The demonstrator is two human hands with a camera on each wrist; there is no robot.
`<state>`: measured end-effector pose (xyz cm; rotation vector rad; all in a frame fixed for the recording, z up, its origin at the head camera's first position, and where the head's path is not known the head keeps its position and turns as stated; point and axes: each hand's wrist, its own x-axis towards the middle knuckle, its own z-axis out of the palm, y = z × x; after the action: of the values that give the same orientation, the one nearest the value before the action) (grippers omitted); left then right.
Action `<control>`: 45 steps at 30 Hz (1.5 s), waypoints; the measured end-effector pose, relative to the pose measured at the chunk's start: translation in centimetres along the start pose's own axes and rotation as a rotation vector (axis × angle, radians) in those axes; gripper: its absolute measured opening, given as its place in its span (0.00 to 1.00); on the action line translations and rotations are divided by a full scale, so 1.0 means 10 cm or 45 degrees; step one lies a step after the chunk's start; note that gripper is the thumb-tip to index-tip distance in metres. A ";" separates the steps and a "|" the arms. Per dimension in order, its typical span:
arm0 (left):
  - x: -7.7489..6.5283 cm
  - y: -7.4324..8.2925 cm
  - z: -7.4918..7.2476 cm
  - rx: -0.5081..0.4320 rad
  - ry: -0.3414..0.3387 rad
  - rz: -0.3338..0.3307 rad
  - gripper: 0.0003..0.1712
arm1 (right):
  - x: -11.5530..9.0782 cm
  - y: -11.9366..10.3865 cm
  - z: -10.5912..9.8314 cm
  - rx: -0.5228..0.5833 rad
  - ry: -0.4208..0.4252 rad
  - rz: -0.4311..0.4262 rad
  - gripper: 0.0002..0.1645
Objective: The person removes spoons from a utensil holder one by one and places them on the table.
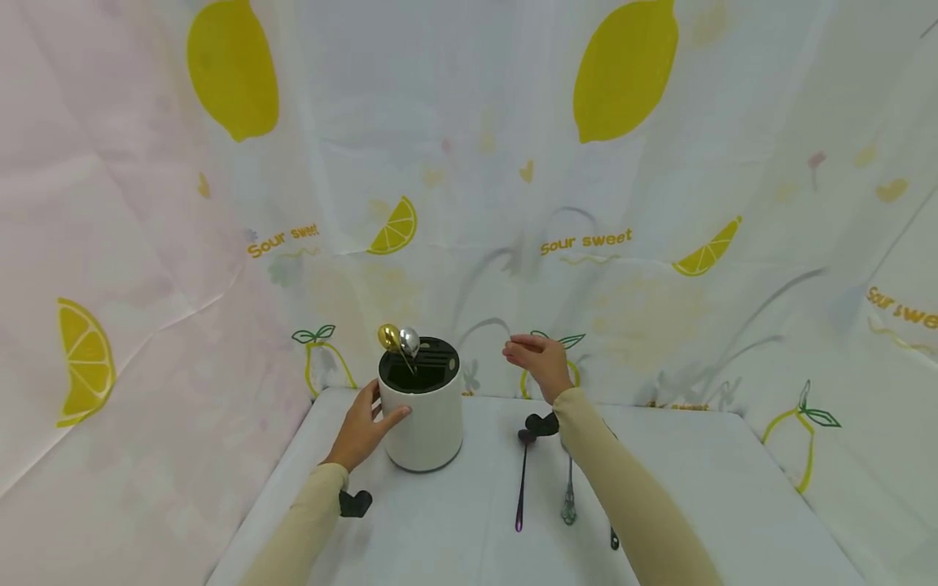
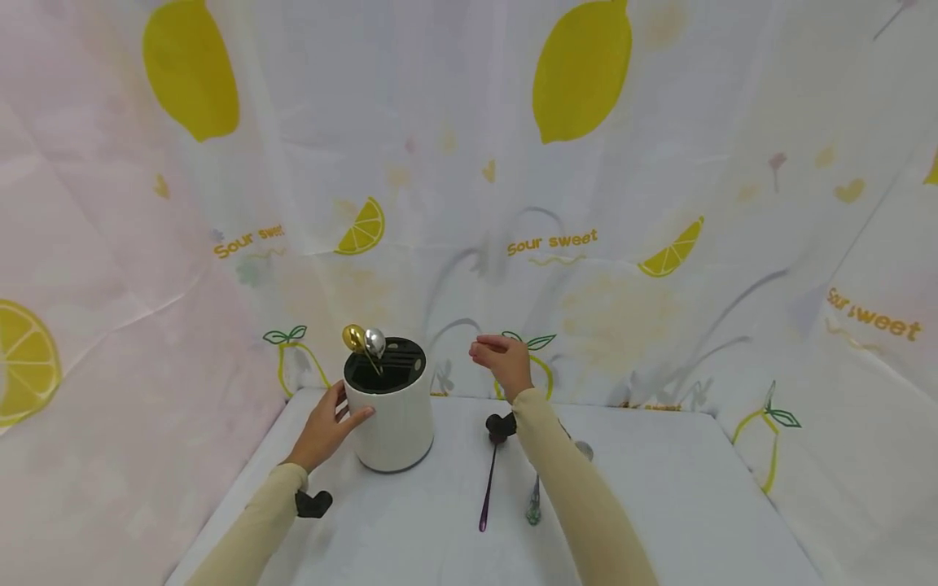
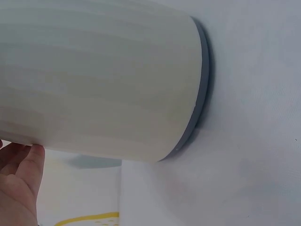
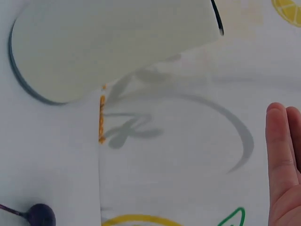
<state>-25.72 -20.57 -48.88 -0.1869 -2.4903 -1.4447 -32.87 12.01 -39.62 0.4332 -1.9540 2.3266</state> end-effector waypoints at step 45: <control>0.02 0.02 0.03 -0.019 0.017 -0.024 0.57 | 0.30 0.11 1.24 -0.136 -0.310 0.158 0.18</control>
<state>-25.90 -20.22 -48.82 -0.1567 -2.4778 -1.4676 -33.93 -0.62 -38.03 0.6303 -2.2622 2.3223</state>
